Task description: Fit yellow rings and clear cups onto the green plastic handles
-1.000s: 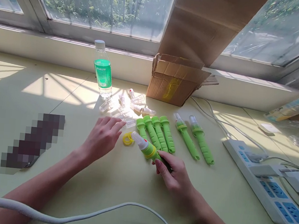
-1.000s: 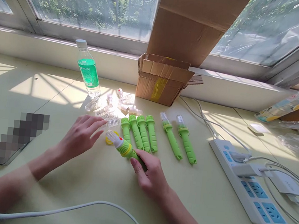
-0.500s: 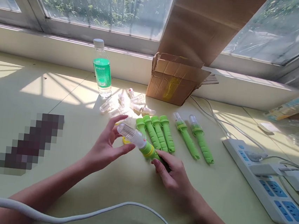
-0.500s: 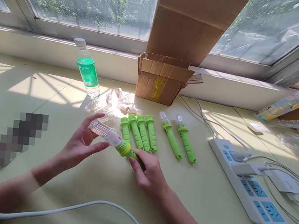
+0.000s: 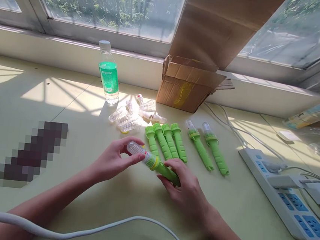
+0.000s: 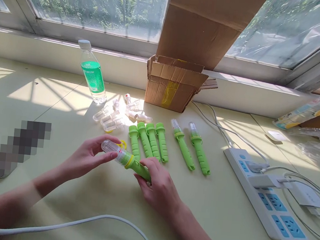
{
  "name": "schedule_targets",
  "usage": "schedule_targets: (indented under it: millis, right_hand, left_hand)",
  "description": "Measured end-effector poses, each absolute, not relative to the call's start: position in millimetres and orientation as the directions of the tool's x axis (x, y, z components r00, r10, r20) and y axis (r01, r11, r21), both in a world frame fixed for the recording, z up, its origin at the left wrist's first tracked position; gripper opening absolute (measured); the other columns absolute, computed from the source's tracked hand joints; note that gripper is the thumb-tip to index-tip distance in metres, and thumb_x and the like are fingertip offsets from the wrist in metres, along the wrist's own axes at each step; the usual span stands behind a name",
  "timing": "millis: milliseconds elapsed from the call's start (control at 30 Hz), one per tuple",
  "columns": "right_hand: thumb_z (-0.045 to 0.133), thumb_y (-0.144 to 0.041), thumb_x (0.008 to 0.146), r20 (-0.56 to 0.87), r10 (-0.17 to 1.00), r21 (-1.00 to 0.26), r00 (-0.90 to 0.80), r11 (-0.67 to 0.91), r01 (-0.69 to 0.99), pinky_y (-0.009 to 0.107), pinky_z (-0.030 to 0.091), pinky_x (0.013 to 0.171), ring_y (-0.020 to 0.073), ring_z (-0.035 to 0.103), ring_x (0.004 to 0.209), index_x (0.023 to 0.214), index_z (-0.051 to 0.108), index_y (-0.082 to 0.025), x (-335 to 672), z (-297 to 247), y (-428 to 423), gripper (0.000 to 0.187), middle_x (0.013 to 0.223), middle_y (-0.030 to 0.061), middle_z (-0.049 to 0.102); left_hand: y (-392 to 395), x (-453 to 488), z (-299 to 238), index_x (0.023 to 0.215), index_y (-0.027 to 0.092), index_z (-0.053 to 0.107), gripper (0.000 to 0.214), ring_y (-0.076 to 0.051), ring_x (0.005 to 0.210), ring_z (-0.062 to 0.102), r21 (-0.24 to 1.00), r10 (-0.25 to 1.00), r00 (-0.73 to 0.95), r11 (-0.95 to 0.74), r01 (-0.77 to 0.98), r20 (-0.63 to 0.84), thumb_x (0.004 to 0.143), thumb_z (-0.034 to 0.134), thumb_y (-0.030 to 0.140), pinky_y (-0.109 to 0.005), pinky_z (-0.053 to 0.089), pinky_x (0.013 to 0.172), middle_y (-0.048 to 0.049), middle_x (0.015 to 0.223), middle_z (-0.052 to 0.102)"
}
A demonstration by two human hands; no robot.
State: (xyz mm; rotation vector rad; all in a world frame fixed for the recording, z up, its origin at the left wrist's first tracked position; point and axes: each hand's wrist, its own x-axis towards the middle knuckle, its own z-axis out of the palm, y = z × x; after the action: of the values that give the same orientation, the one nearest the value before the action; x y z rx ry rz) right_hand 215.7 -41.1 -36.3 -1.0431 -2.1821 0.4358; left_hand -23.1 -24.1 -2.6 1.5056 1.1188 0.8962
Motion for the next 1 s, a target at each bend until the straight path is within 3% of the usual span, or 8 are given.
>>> schedule_targets:
  millis: [100, 267, 433, 533, 667, 867, 1000]
  right_hand:
    - [0.058, -0.013, 0.084, 0.438, 0.772, -0.529, -0.461, 0.636, 0.562, 0.028, 0.050, 0.069, 0.0179, 0.061, 0.080, 0.106, 0.053, -0.020, 217.4, -34.6, -38.7, 0.023, 0.091, 0.0063, 0.062]
    - [0.056, -0.018, 0.088, 0.399, 0.765, -0.440, -0.505, 0.643, 0.627, 0.028, 0.050, 0.072, 0.0182, 0.062, 0.084, 0.117, 0.054, -0.022, 221.8, -31.5, -35.7, 0.030, 0.099, 0.0070, 0.065]
    - [0.059, -0.018, 0.085, 0.384, 0.778, -0.461, -0.497, 0.628, 0.627, 0.030, 0.051, 0.075, 0.0199, 0.062, 0.089, 0.108, 0.054, -0.018, 222.4, -30.8, -35.8, 0.024, 0.103, 0.0103, 0.062]
    - [0.057, -0.017, 0.086, 0.389, 0.771, -0.451, -0.504, 0.636, 0.626, 0.028, 0.051, 0.073, 0.0180, 0.063, 0.085, 0.104, 0.055, -0.019, 222.7, -29.4, -35.7, 0.018, 0.099, 0.0087, 0.063]
    - [0.054, -0.021, 0.090, 0.381, 0.761, -0.373, -0.525, 0.646, 0.666, 0.027, 0.050, 0.068, 0.0167, 0.064, 0.077, 0.113, 0.058, -0.019, 223.9, -27.1, -35.7, 0.023, 0.093, 0.0066, 0.066]
    - [0.056, -0.025, 0.088, 0.398, 0.747, -0.366, -0.532, 0.661, 0.655, 0.027, 0.051, 0.066, 0.0166, 0.064, 0.076, 0.114, 0.058, -0.018, 222.7, -29.0, -37.6, 0.026, 0.093, 0.0079, 0.066]
    - [0.057, -0.021, 0.088, 0.423, 0.722, -0.360, -0.548, 0.689, 0.629, 0.025, 0.050, 0.065, 0.0153, 0.063, 0.074, 0.111, 0.059, -0.020, 221.9, -29.5, -40.2, 0.023, 0.091, 0.0070, 0.067]
  left_hand:
    - [-22.7, -26.1, -2.2, 0.111, 0.021, 0.058, 0.038, -0.015, 0.084, 0.062, 0.986, 0.948, 0.319, -0.039, 0.159, -0.014, 0.078, 0.067, 0.037, -0.027, 0.051, 0.076, -0.0041, 0.094, 0.067]
    - [-20.6, -29.3, -3.9, 0.108, 0.021, 0.059, 0.032, -0.015, 0.083, 0.062, 0.987, 0.931, 0.361, -0.015, 0.161, -0.045, 0.079, 0.067, 0.034, -0.027, 0.051, 0.076, -0.0042, 0.095, 0.067]
    - [-18.4, -29.3, -6.6, 0.108, 0.019, 0.058, 0.031, -0.016, 0.085, 0.063, 0.993, 0.909, 0.409, 0.032, 0.114, -0.076, 0.080, 0.066, 0.031, -0.030, 0.051, 0.078, -0.0053, 0.097, 0.066]
    - [-18.0, -30.0, -7.2, 0.107, 0.019, 0.058, 0.030, -0.017, 0.086, 0.063, 0.992, 0.908, 0.412, 0.020, 0.125, -0.070, 0.080, 0.066, 0.031, -0.031, 0.051, 0.079, -0.0054, 0.099, 0.065]
    - [-18.3, -30.9, -6.4, 0.107, 0.019, 0.057, 0.031, -0.017, 0.086, 0.061, 0.990, 0.912, 0.409, -0.016, 0.143, -0.045, 0.080, 0.066, 0.031, -0.030, 0.050, 0.079, -0.0057, 0.098, 0.064]
    - [-20.9, -27.4, -5.6, 0.097, 0.018, 0.059, 0.027, -0.011, 0.070, 0.056, 0.976, 0.921, 0.379, 0.001, 0.220, -0.087, 0.084, 0.057, 0.042, -0.024, 0.047, 0.063, -0.0028, 0.090, 0.062]
    - [-23.2, -24.9, -4.5, 0.092, 0.018, 0.058, 0.024, -0.008, 0.061, 0.050, 0.967, 0.930, 0.363, -0.035, 0.254, -0.062, 0.085, 0.057, 0.041, -0.021, 0.041, 0.057, 0.0000, 0.082, 0.059]
